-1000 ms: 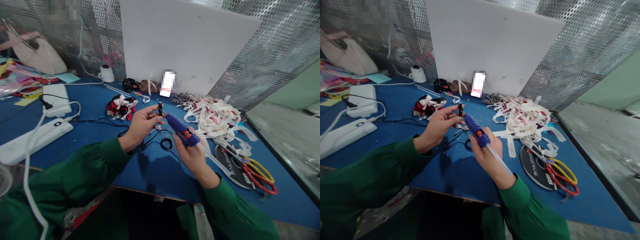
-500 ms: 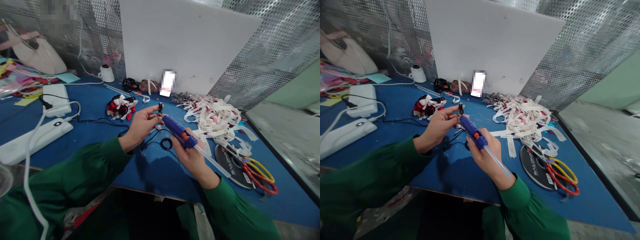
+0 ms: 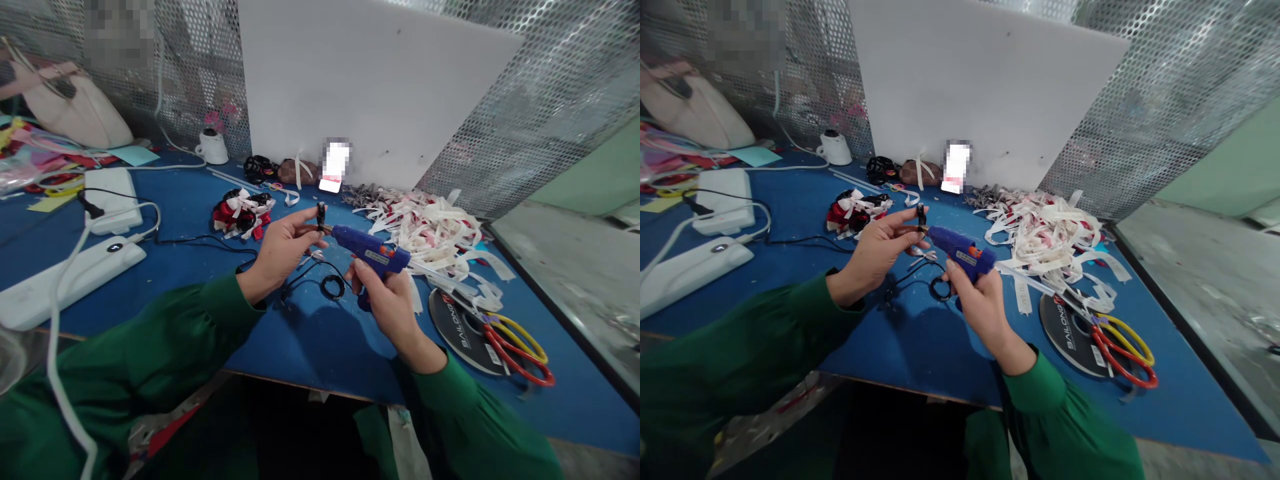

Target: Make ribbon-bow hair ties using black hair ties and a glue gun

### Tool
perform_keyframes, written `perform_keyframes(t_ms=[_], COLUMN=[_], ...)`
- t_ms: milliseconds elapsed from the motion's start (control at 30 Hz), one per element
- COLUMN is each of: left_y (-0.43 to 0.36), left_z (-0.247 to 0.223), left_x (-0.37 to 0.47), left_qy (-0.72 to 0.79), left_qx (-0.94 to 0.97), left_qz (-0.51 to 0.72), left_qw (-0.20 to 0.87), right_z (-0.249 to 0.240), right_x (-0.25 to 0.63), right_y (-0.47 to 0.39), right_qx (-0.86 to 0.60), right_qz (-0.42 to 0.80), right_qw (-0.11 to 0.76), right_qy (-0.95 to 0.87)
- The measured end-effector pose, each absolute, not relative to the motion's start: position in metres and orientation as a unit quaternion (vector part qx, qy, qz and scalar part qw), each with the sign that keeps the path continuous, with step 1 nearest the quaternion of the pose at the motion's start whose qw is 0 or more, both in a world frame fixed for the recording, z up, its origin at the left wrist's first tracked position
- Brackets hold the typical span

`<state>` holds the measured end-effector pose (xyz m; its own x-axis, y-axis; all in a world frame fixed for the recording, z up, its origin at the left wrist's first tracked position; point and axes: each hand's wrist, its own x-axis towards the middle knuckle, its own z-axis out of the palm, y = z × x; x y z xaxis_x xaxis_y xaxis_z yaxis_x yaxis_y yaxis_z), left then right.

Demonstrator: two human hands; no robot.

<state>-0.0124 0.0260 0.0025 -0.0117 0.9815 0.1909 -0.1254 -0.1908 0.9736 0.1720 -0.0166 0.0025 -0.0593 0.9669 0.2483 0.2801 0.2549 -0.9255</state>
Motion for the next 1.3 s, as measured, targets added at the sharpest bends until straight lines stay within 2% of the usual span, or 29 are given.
perform_keyframes(t_ms=[200,400,967,1167,1300], left_y=[0.025,0.025,0.022,0.027,0.031], left_z=[0.004,0.003,0.008,0.007,0.004], left_x=[-0.012,-0.013,-0.011,-0.017,-0.021], left_qy=[0.421,0.422,0.424,0.430,0.451], left_qx=[0.517,0.525,0.502,0.467,0.427], left_qz=[0.572,0.570,0.567,0.568,0.566], left_qw=[0.478,0.470,0.497,0.523,0.543], right_z=[0.001,0.000,0.000,-0.011,-0.028], right_x=[0.175,0.175,0.179,0.187,0.197], right_y=[-0.014,-0.013,-0.013,0.012,0.035], right_qx=[-0.490,-0.487,-0.501,-0.495,-0.533], right_qz=[0.429,0.444,0.381,0.472,0.527], right_qw=[0.470,0.478,0.501,0.583,0.551], right_qy=[-0.596,-0.580,-0.593,-0.439,-0.368])
